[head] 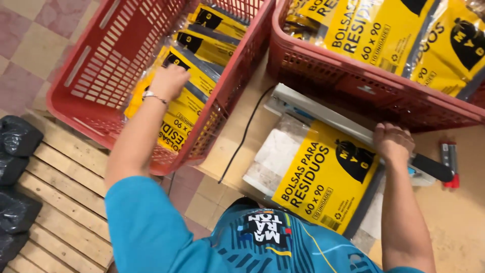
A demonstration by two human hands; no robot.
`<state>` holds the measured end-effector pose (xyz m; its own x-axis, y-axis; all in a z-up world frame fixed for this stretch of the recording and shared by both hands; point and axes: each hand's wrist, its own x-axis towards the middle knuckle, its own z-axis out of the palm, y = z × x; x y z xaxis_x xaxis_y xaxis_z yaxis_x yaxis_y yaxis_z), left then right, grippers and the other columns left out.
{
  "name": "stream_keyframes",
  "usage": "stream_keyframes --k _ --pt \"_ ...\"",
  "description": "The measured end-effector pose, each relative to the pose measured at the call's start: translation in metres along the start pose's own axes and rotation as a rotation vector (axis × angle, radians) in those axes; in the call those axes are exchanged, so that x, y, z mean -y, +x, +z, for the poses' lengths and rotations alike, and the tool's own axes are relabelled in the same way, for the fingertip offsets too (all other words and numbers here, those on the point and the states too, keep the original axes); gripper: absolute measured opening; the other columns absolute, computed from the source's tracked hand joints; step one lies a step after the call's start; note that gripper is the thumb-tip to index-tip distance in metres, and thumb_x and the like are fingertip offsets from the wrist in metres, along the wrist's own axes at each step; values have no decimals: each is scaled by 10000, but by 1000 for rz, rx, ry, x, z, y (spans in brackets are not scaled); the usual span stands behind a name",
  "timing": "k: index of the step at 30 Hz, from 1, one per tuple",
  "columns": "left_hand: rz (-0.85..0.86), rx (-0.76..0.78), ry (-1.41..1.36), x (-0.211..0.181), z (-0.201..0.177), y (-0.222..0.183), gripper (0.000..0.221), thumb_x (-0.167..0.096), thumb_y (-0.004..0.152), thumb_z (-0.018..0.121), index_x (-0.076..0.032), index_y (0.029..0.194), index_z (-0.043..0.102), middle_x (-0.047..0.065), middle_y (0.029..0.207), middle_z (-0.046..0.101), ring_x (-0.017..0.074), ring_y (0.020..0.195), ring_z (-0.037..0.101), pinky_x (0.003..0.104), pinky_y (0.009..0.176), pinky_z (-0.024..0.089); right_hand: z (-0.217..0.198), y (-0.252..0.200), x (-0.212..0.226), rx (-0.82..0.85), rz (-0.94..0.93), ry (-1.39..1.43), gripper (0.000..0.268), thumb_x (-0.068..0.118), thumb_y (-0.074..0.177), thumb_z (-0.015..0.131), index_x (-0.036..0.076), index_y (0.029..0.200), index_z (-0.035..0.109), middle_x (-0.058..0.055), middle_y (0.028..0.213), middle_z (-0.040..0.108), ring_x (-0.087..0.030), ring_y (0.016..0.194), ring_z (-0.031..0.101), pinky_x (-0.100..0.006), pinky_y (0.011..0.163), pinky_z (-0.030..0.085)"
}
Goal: Sealing plastic bag packaging using a manual heat sealer
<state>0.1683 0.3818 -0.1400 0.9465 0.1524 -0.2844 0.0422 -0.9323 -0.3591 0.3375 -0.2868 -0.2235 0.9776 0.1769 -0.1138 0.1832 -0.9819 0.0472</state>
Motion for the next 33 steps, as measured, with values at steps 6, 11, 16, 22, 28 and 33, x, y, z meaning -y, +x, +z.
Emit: stream_keyframes --k 6,11,16,22,28,33 --pt "194 257 0 -13 43 34 450 -147 890 689 -171 1316 547 82 1338 566 288 1259 489 507 978 474 4 2 -5 76 69 2 531 483 1098 316 183 1216 739 -165 1259 726 -448 1135 639 -529 900 508" --pt "166 309 24 12 42 54 502 -110 964 603 -141 1443 459 103 1439 471 309 1361 443 602 1090 390 7 0 -10 23 45 -29 499 468 1111 358 179 1192 756 -150 1241 743 -418 1145 646 -524 888 518" --pt "116 360 22 28 47 76 578 -229 916 713 -130 1433 474 102 1388 552 342 1342 461 534 989 490 -9 -6 -7 60 47 -24 487 446 1111 329 182 1157 735 -178 1220 740 -427 1130 636 -511 852 528" --pt "87 589 70 47 36 102 301 -193 974 594 -147 1244 719 60 1318 661 332 1295 528 498 1061 437 -23 -13 -17 -287 -87 5 294 331 1128 542 205 1035 791 -46 891 693 -234 843 606 -379 734 492" --pt "175 381 -127 50 30 121 262 3 924 555 -94 1111 711 109 1080 640 311 950 586 482 767 614 -98 -94 45 -945 -389 75 172 -21 989 704 25 825 689 -135 834 673 -280 905 646 -452 1052 483" --pt "91 268 -286 56 28 129 354 -38 912 657 -22 1263 623 161 1283 578 366 1158 600 519 884 602 -58 -172 85 -688 45 -51 212 280 1033 805 108 1138 739 -107 1059 612 -258 994 557 -372 798 458"
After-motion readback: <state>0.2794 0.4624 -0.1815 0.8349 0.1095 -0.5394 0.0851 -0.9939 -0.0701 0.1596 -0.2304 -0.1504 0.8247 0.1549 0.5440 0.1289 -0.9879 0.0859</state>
